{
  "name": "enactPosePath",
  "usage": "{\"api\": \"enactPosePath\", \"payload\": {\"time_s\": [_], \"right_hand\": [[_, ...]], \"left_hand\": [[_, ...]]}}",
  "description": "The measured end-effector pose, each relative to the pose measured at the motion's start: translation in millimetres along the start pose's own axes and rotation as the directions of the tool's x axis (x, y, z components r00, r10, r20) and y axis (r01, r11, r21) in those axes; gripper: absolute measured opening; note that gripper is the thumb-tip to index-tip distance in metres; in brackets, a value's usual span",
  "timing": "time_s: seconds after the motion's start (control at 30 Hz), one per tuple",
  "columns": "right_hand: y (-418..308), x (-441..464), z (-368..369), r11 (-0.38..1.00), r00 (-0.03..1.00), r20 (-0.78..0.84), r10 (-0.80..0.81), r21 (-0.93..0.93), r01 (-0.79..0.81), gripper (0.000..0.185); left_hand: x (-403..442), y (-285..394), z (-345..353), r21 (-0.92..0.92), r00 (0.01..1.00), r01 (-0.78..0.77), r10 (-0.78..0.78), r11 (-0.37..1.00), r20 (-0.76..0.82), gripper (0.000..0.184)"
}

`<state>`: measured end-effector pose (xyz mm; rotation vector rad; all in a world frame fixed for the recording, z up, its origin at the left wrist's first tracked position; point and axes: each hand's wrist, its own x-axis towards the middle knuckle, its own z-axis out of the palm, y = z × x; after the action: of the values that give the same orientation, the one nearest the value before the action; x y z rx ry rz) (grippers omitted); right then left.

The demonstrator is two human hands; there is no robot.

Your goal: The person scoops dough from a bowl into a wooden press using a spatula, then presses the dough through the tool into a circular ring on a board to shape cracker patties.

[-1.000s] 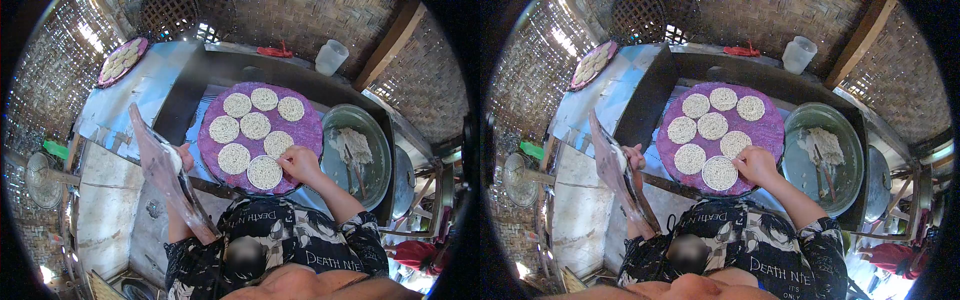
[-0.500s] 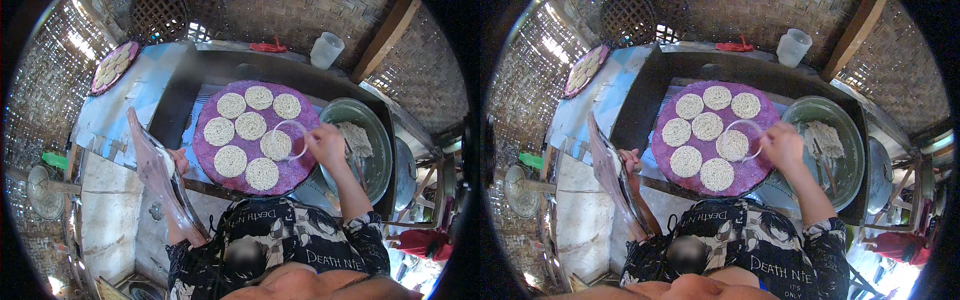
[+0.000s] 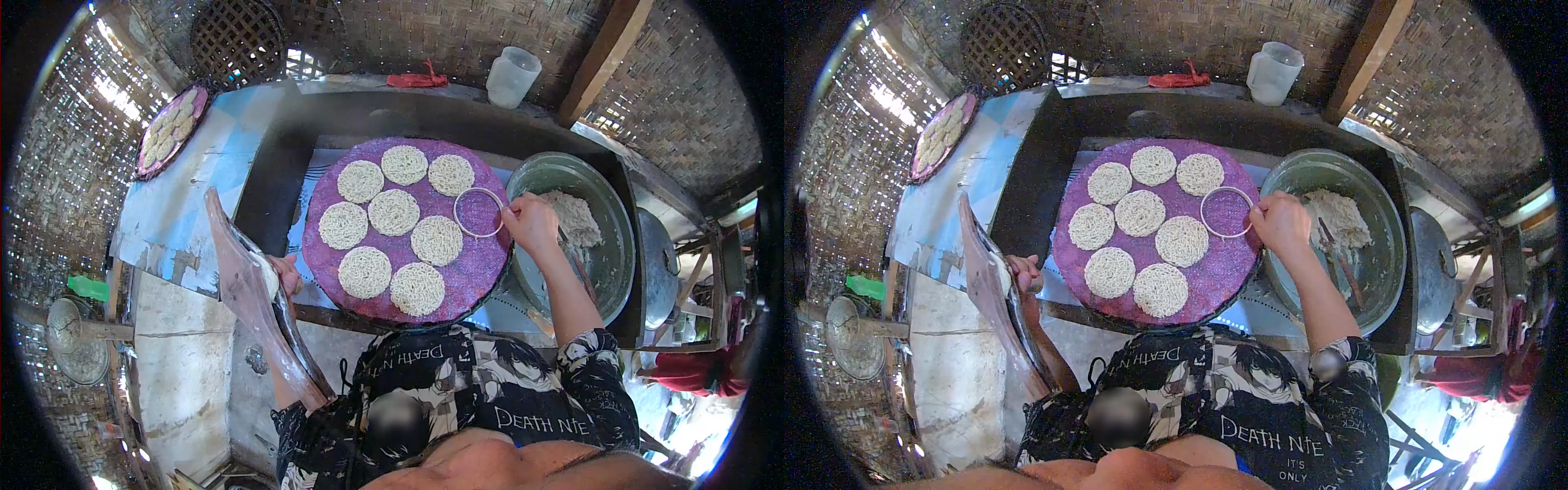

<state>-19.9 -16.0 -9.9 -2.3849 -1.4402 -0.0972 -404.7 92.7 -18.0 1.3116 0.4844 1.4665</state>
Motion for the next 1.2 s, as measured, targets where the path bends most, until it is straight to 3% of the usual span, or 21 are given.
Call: {"api": "enactPosePath", "payload": {"time_s": [0.1, 0.2, 0.27, 0.33, 0.37, 0.4, 0.43, 0.47, 0.5, 0.53, 0.6, 0.7, 0.83, 0.93, 1.03, 1.07, 1.13, 1.2], "right_hand": [[-0.8, -1.7, -11.5, 0.999, 0.999, 0.0, 0.038, 0.035, -0.038, 0.028], [-1.6, -3.1, -27.9, 0.997, 0.996, -0.091, -0.018, 0.068, 0.024, 0.031], [-14.7, -6.9, -47.0, 0.964, 0.984, -0.166, -0.068, 0.242, 0.108, 0.032], [-34.0, -14.6, -69.1, 0.902, 0.962, -0.223, -0.158, 0.364, 0.233, 0.034], [-45.6, -20.3, -80.8, 0.862, 0.943, -0.245, -0.226, 0.401, 0.311, 0.035], [-54.8, -25.8, -90.1, 0.812, 0.917, -0.271, -0.294, 0.435, 0.389, 0.038], [-61.3, -30.2, -96.3, 0.772, 0.885, -0.295, -0.36, 0.438, 0.461, 0.043], [-66.9, -34.7, -101.9, 0.725, 0.846, -0.322, -0.425, 0.438, 0.531, 0.048], [-70.7, -39.5, -108.3, 0.671, 0.8, -0.348, -0.488, 0.436, 0.599, 0.054], [-73.0, -45.0, -117.2, 0.703, 0.78, -0.362, -0.511, 0.345, 0.621, 0.056], [-73.0, -57.6, -132.3, 0.749, 0.738, -0.388, -0.552, 0.156, 0.643, 0.062], [-45.6, -70.4, -135.8, 0.812, 0.753, -0.437, -0.492, 0.083, 0.578, 0.06], [-13.2, -99.0, -154.6, 0.682, 0.654, -0.474, -0.59, 0.141, 0.718, 0.039], [14.1, -111.4, -175.3, 0.589, 0.633, -0.302, -0.713, 0.231, 0.774, 0.034], [43.9, -121.1, -196.0, 0.699, 0.793, -0.109, -0.599, 0.412, 0.585, 0.038], [57.7, -121.3, -203.6, 0.709, 0.791, -0.085, -0.606, 0.392, 0.586, 0.047], [82.3, -126.9, -218.9, 0.735, 0.914, -0.08, -0.397, 0.569, 0.369, 0.05], [111.4, -130.4, -240.3, 0.725, 0.972, -0.064, -0.224, 0.656, 0.211, 0.052]], "left_hand": [[1.7, -8.7, -12.8, -0.005, 0.997, 0.009, -0.009, 1.0, 0.077, 0.023], [12.8, -12.3, -1.1, 0.046, 0.998, -0.006, 0.003, 0.999, 0.062, 0.024], [12.9, -12.5, 21.5, 0.077, 0.998, 0.025, -0.029, 0.997, 0.051, 0.025], [4.3, -3.3, 57.0, -0.071, 0.959, 0.277, -0.281, 0.958, -0.044, 0.028], [-2.7, 1.2, 79.3, -0.201, 0.892, 0.418, -0.442, 0.886, -0.093, 0.029], [-9.4, 5.4, 100.2, -0.196, 0.871, 0.466, -0.486, 0.863, -0.07, 0.031], [-7.9, 4.0, 111.9, 0.31, 0.979, 0.045, -0.103, 0.95, 0.174, 0.027], [-6.4, 1.4, 132.1, 0.585, 0.831, -0.484, 0.131, 0.65, 0.541, 0.024], [-10.1, 3.2, 155.8, 0.617, 0.794, -0.563, 0.152, 0.551, 0.589, 0.022], [-13.9, 4.7, 180.5, 0.638, 0.755, -0.632, 0.165, 0.44, 0.634, 0.02], [-19.7, -4.0, 214.5, 0.514, 0.706, -0.675, 0.261, 0.529, 0.659, 0.015], [-30.8, -6.9, 241.8, 0.546, 0.675, -0.698, 0.168, 0.464, 0.719, 0.016], [-41.7, -3.6, 274.8, 0.485, 0.606, -0.697, 0.072, 0.528, 0.792, 0.013], [-51.7, -2.3, 298.6, 0.442, 0.551, -0.776, 0.144, 0.45, 0.822, 0.011], [-62.5, 1.9, 320.9, 0.388, 0.489, -0.832, 0.196, 0.396, 0.85, 0.011], [-64.6, 2.6, 328.8, 0.382, 0.482, -0.839, 0.203, 0.387, 0.852, 0.012], [-64.8, 1.3, 339.9, 0.378, 0.487, -0.828, 0.196, 0.414, 0.851, 0.013], [-59.4, -8.0, 345.5, 0.38, 0.51, -0.787, 0.165, 0.486, 0.844, 0.015]]}}
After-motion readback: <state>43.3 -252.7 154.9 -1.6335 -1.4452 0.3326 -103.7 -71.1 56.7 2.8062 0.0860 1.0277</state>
